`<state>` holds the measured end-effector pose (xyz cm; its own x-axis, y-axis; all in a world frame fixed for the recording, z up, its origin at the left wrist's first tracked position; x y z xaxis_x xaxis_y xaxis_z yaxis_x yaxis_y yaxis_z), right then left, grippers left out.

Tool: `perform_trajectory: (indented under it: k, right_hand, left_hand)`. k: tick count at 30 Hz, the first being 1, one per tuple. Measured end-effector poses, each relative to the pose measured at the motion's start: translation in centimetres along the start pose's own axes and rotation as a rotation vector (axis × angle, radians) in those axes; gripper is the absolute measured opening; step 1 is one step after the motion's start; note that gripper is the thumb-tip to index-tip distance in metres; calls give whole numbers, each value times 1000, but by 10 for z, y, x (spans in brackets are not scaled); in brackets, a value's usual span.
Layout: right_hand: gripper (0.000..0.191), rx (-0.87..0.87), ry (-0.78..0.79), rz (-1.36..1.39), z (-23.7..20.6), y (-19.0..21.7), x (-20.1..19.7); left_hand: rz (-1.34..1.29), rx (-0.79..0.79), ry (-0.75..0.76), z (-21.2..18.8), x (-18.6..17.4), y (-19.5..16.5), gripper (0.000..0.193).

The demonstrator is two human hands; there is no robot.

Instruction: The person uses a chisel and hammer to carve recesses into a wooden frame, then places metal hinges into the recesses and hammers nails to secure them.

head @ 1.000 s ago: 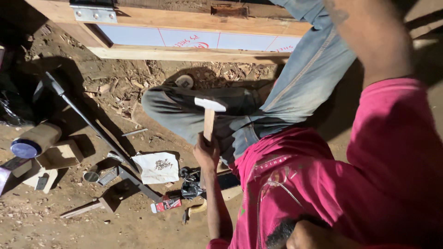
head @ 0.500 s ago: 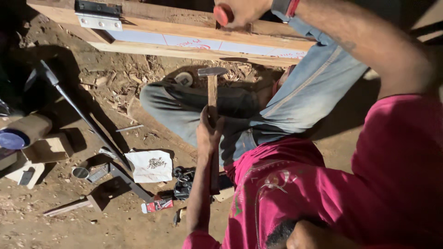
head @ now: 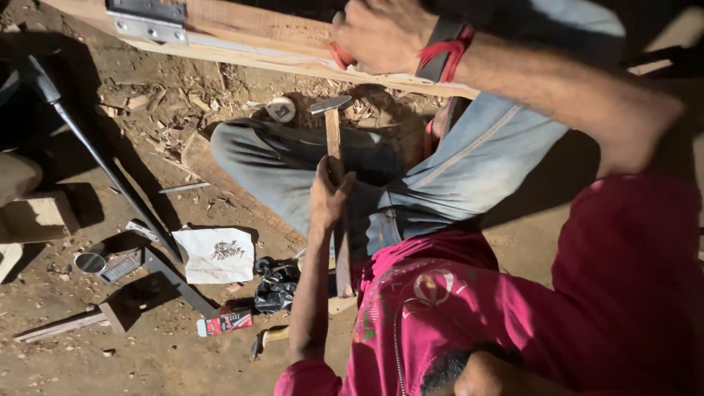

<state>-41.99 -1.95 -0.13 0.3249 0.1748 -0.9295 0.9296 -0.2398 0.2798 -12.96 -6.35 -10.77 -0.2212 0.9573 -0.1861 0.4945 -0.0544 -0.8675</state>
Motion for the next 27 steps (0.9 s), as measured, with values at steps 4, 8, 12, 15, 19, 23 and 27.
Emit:
perform_trajectory:
  k: [4, 8, 12, 15, 19, 23, 27]
  right_hand:
    - [12, -117, -347, -158, -12, 25, -7]
    - [12, -125, -432, -261, -8, 35, 3]
    - [15, -105, -445, -358, 11, 46, 6]
    - [14, -78, -260, -317, 21, 51, 11]
    - [13, 193, 206, -53, -1, 38, 31]
    - [12, 248, 213, 112, -33, 44, 25]
    - [12, -23, -238, 255, -50, 54, -55]
  left_hand:
    - [-177, 12, 58, -1, 7, -6, 38]
    - [-180, -106, 130, 6, 19, -1, 29]
    - [-232, 22, 205, 21, 32, 2, 27]
    - [-83, -69, 229, 25, 37, 18, 31]
    - [-310, 10, 316, 22, 45, 16, 62]
    - [46, -69, 273, 32, 50, 19, 68]
    - [242, 208, 229, 36, 47, -3, 66]
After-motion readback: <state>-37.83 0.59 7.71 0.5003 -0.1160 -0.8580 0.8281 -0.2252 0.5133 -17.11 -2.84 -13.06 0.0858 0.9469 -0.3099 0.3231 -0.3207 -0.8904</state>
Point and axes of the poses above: each hand's wrist, its own z-axis towards the middle knuckle, its own x-axis out of the palm, y = z × x, the point moved 6 cm from there along z, towards the middle knuckle, and after that the axes turned 3 degrees about y, right-handed, at the moved point
